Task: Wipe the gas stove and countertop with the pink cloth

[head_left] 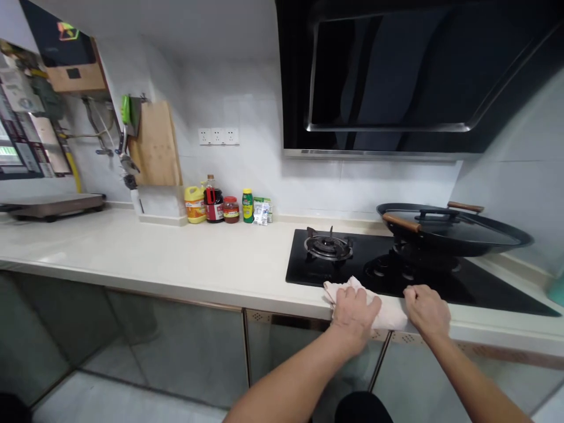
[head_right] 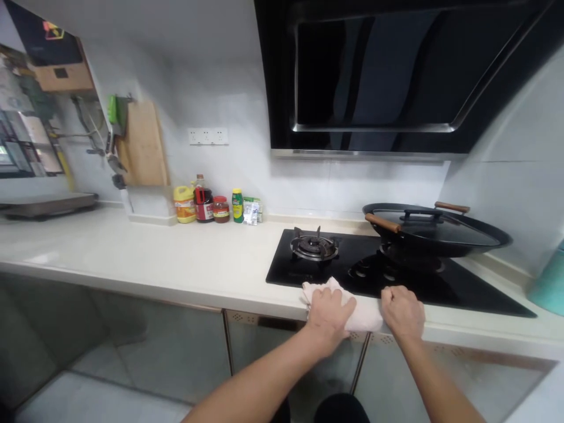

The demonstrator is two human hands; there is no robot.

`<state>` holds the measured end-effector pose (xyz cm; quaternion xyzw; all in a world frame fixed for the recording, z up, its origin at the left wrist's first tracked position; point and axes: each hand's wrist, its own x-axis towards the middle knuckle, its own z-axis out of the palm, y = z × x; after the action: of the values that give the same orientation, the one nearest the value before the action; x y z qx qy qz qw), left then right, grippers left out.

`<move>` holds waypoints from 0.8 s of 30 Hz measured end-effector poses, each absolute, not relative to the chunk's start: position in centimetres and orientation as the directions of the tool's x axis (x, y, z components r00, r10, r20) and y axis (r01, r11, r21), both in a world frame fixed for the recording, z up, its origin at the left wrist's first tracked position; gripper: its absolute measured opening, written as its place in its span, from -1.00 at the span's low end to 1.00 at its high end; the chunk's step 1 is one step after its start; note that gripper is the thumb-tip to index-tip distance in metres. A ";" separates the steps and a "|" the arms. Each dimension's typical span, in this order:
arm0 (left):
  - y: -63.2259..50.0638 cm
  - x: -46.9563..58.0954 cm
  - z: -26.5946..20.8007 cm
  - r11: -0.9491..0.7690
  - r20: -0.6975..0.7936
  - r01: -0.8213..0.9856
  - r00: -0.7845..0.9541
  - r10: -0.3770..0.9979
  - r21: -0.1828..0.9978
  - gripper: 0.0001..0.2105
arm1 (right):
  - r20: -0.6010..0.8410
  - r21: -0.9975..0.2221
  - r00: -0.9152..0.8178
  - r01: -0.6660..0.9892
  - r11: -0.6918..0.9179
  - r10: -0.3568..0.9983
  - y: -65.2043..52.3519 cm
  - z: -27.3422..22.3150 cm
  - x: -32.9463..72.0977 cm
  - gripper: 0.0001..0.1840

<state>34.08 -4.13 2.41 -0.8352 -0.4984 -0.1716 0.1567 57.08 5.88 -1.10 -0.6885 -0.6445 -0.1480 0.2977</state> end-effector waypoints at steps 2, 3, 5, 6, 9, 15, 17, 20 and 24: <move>-4.9 31.2 2.3 -0.419 0.452 0.901 0.420 0.787 -0.108 -0.34 | 0.586 -0.213 0.130 0.977 -0.003 0.800 5.6 -0.8 56.8 -0.48; -5.2 29.5 2.3 -0.399 0.450 0.910 0.404 0.796 -0.111 -0.30 | 0.585 -0.211 0.133 0.977 -0.008 0.800 5.5 -0.6 56.7 -0.48; -6.1 25.6 2.6 -0.356 0.439 0.928 0.368 0.820 -0.113 -0.27 | 0.579 -0.214 0.133 0.977 -0.008 0.804 5.3 -0.5 56.5 -0.50; -6.5 23.3 3.0 -0.333 0.428 0.936 0.348 0.834 -0.112 -0.28 | 0.575 -0.217 0.130 0.976 -0.003 0.808 5.2 -0.4 56.5 -0.51; -8.0 15.6 4.5 -0.210 0.360 0.971 0.236 0.903 -0.110 -0.34 | 0.571 -0.237 0.131 0.972 0.010 0.810 5.1 -0.4 56.4 -0.52; -11.0 4.3 7.4 0.029 0.264 0.983 0.021 0.964 -0.183 -0.39 | 0.559 -0.262 0.081 0.961 0.083 0.825 5.6 -0.8 56.4 -0.58; -11.4 4.5 7.5 0.014 0.268 0.981 0.040 0.963 -0.195 -0.39 | 0.554 -0.273 0.074 0.957 0.098 0.829 5.7 -0.9 56.3 -0.60; -11.1 9.1 6.7 -0.080 0.298 0.979 0.134 0.945 -0.188 -0.34 | 0.557 -0.270 0.067 0.957 0.104 0.828 5.7 -0.9 56.3 -0.62; -9.4 19.6 4.9 -0.279 0.296 0.947 0.315 0.902 -0.160 -0.26 | 0.565 -0.242 0.041 0.963 0.117 0.824 5.7 -1.1 56.5 -0.63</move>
<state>19.65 -9.39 4.87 -0.7962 -0.5805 -0.0735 0.1541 56.46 5.69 -1.05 -0.6544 -0.6828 -0.1144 0.3042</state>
